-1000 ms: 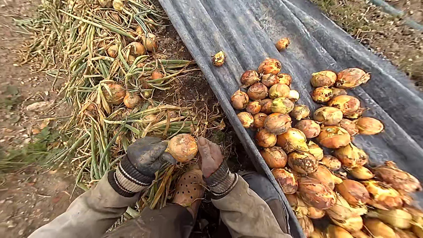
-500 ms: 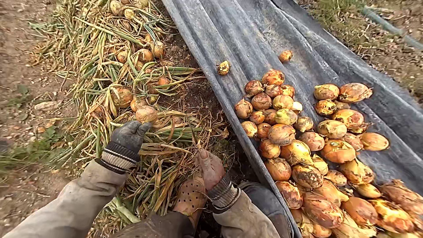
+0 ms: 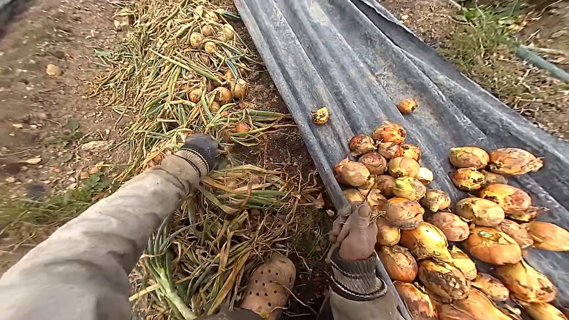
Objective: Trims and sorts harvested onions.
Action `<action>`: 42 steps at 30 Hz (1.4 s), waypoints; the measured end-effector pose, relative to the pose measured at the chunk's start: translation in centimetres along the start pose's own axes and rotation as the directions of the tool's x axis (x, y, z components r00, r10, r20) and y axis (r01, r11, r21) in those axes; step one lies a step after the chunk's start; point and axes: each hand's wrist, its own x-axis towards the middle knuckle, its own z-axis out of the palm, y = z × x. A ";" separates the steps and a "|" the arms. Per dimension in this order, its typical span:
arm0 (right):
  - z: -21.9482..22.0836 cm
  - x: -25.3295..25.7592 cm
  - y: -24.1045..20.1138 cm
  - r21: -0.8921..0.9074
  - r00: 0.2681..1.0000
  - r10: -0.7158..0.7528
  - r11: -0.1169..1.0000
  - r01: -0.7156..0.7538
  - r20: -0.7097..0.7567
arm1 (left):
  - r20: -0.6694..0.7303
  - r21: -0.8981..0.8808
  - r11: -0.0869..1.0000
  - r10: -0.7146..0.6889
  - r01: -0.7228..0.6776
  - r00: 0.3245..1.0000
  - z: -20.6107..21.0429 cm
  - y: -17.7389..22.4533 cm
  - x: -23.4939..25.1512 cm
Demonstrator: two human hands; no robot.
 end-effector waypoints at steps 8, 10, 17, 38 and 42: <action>6.8 -7.4 0.4 -0.667 0.200 0.654 0.615 0.421 0.730 | 0.094 0.193 0.980 -0.078 0.059 0.992 1.7 -1.7 1.7; 6.1 -6.6 1.1 -0.743 0.289 0.691 0.558 0.370 0.663 | 0.174 0.234 0.968 -0.130 0.087 0.976 0.2 -1.2 0.7; 4.3 -3.8 1.2 -0.572 0.710 0.435 0.818 -0.055 0.554 | -0.514 -0.333 0.881 0.131 -0.337 0.848 0.3 -3.0 -9.9; 4.5 -6.7 0.5 0.010 0.905 -0.157 0.986 0.167 0.395 | -0.801 -0.228 0.580 0.345 -0.782 0.490 2.1 6.7 -19.7; 4.8 -7.4 0.5 -0.039 0.935 -0.056 0.996 0.074 0.351 | -0.742 -0.241 0.732 0.284 -0.637 0.607 2.2 5.6 -19.1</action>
